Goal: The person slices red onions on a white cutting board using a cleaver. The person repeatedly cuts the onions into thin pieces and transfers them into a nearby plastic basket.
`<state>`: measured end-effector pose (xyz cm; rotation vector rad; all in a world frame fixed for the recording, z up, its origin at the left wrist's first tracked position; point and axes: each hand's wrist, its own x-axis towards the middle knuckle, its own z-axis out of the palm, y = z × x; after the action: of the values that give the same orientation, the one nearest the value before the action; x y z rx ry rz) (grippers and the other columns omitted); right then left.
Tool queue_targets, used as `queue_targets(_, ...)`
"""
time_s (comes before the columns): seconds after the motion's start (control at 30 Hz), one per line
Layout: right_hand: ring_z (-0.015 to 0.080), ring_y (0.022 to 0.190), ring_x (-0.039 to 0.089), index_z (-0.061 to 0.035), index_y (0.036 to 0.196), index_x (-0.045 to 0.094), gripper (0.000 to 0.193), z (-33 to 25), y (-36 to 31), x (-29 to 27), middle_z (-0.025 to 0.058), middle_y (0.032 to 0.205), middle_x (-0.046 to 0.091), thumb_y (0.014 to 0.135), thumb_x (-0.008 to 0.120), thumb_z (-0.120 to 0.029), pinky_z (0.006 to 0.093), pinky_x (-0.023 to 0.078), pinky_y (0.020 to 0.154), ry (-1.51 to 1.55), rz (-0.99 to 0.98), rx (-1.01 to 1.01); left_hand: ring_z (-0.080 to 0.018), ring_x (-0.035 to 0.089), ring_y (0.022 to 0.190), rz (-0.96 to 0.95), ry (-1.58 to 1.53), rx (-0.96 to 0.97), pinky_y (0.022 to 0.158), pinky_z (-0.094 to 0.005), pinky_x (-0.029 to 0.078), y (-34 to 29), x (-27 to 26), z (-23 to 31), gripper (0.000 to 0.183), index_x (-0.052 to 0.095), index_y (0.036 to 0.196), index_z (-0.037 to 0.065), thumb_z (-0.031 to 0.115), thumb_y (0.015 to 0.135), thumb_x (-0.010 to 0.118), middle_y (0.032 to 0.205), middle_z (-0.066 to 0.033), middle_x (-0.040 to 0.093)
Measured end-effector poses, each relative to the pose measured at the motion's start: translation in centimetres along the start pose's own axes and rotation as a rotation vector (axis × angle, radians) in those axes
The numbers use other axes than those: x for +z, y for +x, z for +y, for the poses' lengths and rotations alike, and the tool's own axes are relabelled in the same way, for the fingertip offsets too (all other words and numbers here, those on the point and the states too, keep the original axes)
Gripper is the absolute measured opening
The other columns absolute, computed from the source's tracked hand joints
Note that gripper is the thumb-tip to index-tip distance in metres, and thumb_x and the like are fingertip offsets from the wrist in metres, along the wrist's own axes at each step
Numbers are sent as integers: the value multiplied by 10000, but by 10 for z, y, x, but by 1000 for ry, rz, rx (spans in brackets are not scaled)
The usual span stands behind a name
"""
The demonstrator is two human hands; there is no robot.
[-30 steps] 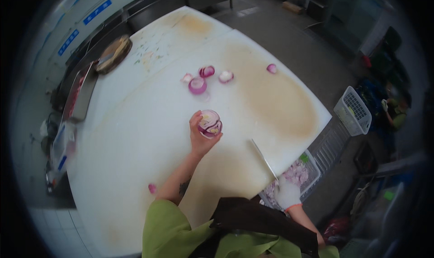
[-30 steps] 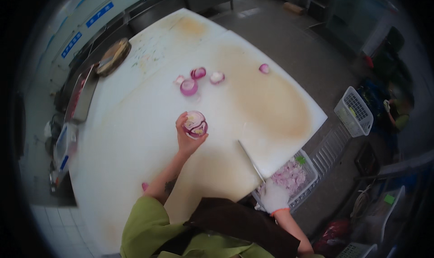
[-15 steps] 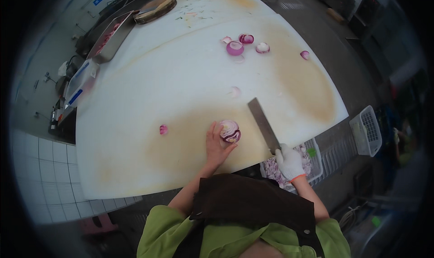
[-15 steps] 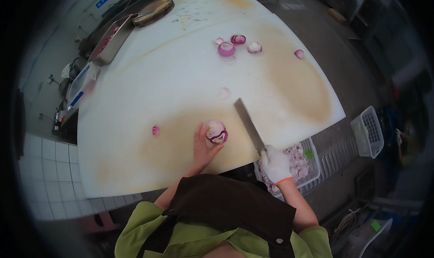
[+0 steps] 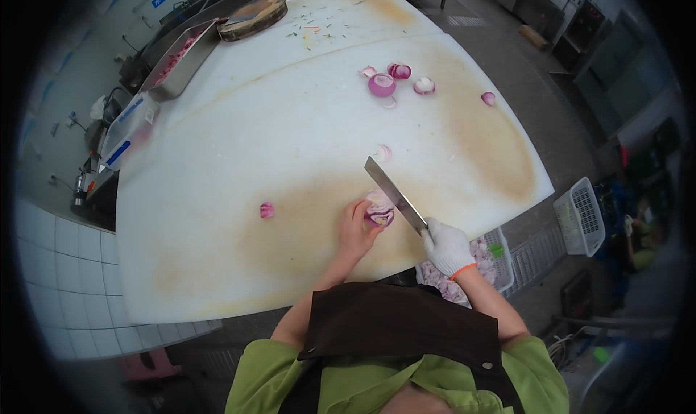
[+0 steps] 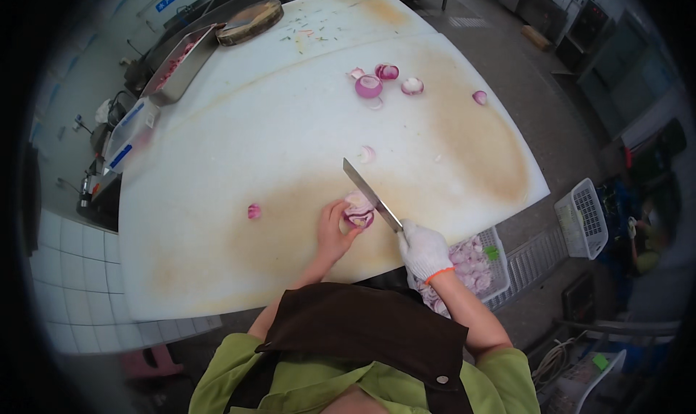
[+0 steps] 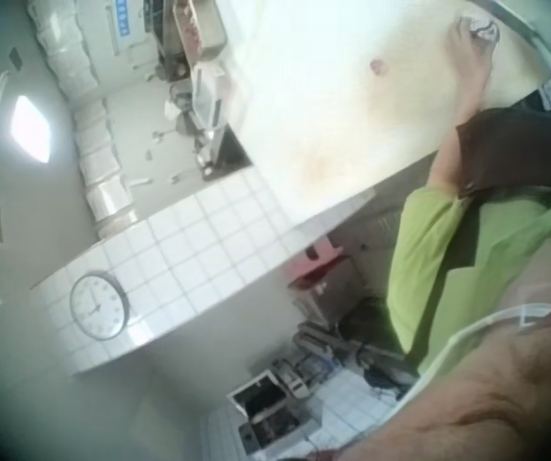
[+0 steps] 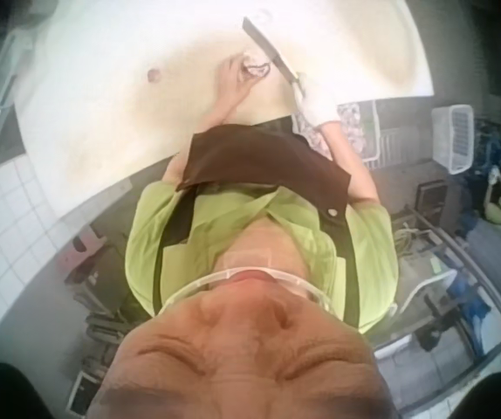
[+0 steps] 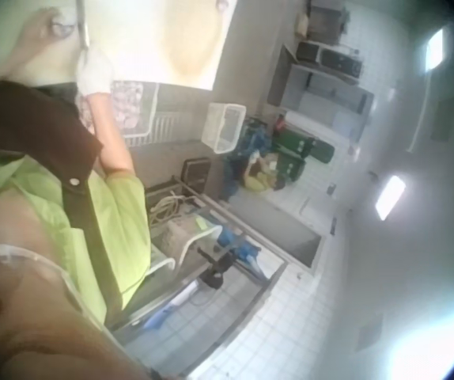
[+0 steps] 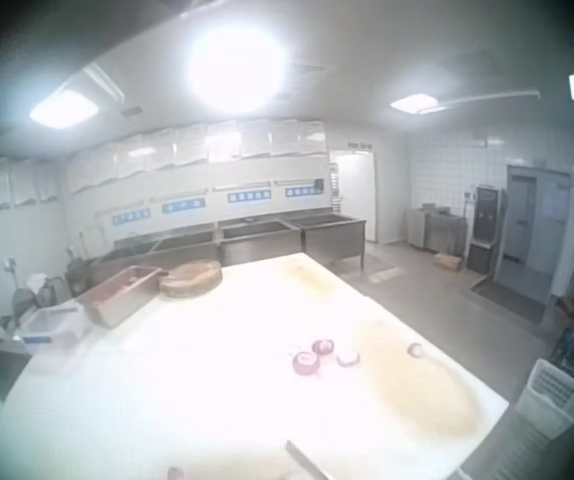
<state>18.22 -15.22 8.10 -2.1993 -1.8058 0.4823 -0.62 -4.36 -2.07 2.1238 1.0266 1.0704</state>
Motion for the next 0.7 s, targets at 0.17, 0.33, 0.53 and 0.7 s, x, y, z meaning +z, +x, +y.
queue_targets(0.17, 383, 678, 602, -58, 977, 552, 189, 0, -5, -10, 188, 739, 617, 900, 481, -215, 490, 461, 624, 9, 21, 1, -342, 471, 1124, -226, 38, 153, 921, -402, 437, 26, -27, -23, 650, 519, 1178, 60, 25, 590, 794, 1233, -140, 478)
queue_targets(0.33, 375, 684, 605, -64, 981, 553, 185, -6, -3, -20, 180, 737, 616, 901, 486, -216, 479, 463, 624, -26, -2, -36, -330, 482, 1059, -147, 39, 90, 886, -388, 443, 15, -29, -9, 604, 526, 1118, 49, 56, 582, 803, 1135, -151, 478)
queue_targets(0.53, 368, 646, 604, -58, 931, 534, 190, -19, 0, -24, 170, 715, 613, 901, 492, -240, 480, 463, 588, -74, -31, -131, -311, 497, 972, -34, -20, -95, 817, -387, 449, 7, -14, 2, 540, 525, 1032, 42, 97, 587, 825, 1055, -140, 475)
queue_targets(0.7, 362, 617, 612, -59, 865, 512, 129, -25, 4, -20, 166, 686, 611, 866, 500, -187, 485, 467, 552, -201, -98, -206, -312, 516, 931, 56, 41, -7, 784, -396, 452, 6, -3, -11, 469, 538, 976, 42, 90, 602, 818, 1004, -133, 508)
